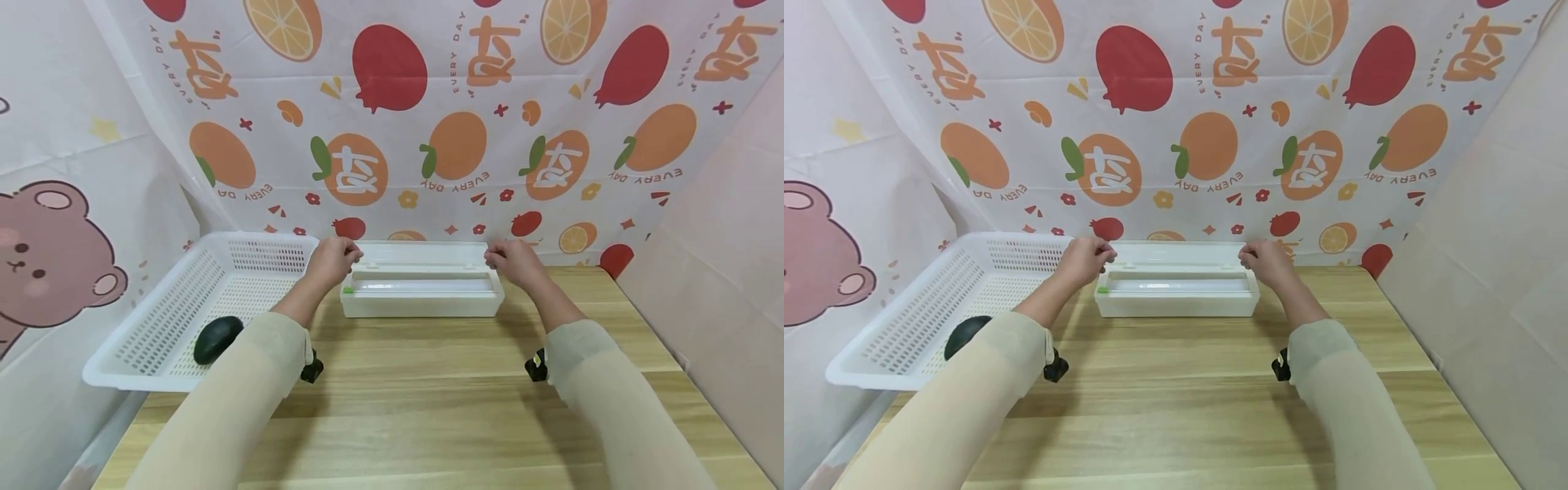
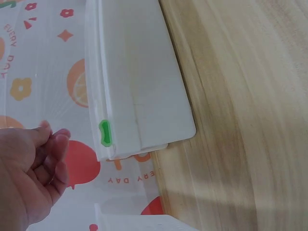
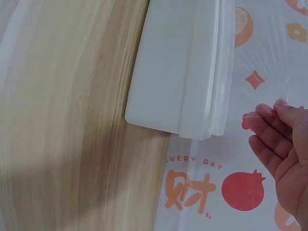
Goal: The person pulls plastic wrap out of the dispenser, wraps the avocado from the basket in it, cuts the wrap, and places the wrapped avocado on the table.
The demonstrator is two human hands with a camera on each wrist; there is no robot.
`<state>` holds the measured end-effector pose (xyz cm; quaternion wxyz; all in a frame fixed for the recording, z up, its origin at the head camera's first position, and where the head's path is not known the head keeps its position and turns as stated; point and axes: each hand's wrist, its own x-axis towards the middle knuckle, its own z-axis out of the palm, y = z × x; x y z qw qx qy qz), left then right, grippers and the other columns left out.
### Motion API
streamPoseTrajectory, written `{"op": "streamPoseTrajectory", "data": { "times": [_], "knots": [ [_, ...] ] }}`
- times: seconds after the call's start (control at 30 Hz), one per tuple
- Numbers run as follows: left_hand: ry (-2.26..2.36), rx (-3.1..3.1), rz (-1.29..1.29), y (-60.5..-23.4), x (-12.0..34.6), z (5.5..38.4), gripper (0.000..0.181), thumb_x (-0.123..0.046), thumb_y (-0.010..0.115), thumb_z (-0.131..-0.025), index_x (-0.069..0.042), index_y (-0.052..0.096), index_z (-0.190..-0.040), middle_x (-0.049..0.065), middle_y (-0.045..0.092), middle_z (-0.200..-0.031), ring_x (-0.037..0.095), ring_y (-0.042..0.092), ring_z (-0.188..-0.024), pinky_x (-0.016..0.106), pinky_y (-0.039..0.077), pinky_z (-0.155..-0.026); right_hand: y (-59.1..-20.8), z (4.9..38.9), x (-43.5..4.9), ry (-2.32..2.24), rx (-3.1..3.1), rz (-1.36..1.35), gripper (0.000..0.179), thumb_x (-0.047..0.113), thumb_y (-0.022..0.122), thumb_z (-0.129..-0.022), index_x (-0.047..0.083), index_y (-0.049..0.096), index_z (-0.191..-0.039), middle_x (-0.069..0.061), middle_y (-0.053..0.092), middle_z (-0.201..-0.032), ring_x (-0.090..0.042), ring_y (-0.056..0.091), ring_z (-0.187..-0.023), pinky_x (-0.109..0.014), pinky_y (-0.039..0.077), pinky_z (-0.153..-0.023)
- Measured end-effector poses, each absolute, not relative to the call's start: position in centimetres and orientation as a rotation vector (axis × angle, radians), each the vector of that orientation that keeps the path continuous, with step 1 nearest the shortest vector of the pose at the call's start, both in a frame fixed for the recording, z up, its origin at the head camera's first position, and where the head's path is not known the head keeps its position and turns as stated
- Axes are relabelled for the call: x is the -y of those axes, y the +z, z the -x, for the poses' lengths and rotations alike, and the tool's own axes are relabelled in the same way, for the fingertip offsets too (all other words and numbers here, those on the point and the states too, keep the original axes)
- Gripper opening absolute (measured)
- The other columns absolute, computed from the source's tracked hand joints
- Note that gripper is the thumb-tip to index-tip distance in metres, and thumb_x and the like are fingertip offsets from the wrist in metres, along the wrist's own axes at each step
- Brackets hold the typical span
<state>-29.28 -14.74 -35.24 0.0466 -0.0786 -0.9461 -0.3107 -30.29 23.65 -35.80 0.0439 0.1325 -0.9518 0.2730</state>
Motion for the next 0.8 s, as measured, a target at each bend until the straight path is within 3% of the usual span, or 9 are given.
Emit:
{"op": "streamPoseTrajectory", "data": {
  "times": [0.27,0.6,0.8],
  "knots": [
    [-1.008,2.829,0.273,-34.76,14.72,29.62,0.021,-0.016,0.058,-0.100,-0.001,0.071,-0.105,0.012,0.074,-0.097,0.024,0.068,-0.087,0.039,0.054,-0.079,-35.10,30.31,-23.72,0.882,2.865,-0.332,0.023,0.021,0.061,-0.099,0.005,0.073,-0.108,-0.012,0.072,-0.096,-0.024,0.063,-0.085,-0.040,0.055,-0.079],
    [-1.152,2.745,0.209,-34.46,14.54,29.51,0.020,-0.015,0.055,-0.101,-0.002,0.068,-0.107,0.013,0.072,-0.103,0.026,0.069,-0.097,0.040,0.053,-0.084,-34.73,30.22,-23.28,1.125,2.821,-0.303,0.019,0.017,0.053,-0.103,0.003,0.066,-0.106,-0.016,0.070,-0.097,-0.034,0.065,-0.096,-0.039,0.054,-0.081],
    [-1.245,2.693,0.186,-34.41,14.45,29.52,0.020,-0.017,0.054,-0.102,-0.002,0.067,-0.106,0.014,0.072,-0.100,0.026,0.070,-0.095,0.038,0.054,-0.081,-34.68,30.31,-23.02,1.230,2.796,-0.286,0.020,0.014,0.050,-0.104,0.000,0.062,-0.108,-0.018,0.065,-0.101,-0.032,0.070,-0.094,-0.037,0.058,-0.081]
  ]
}}
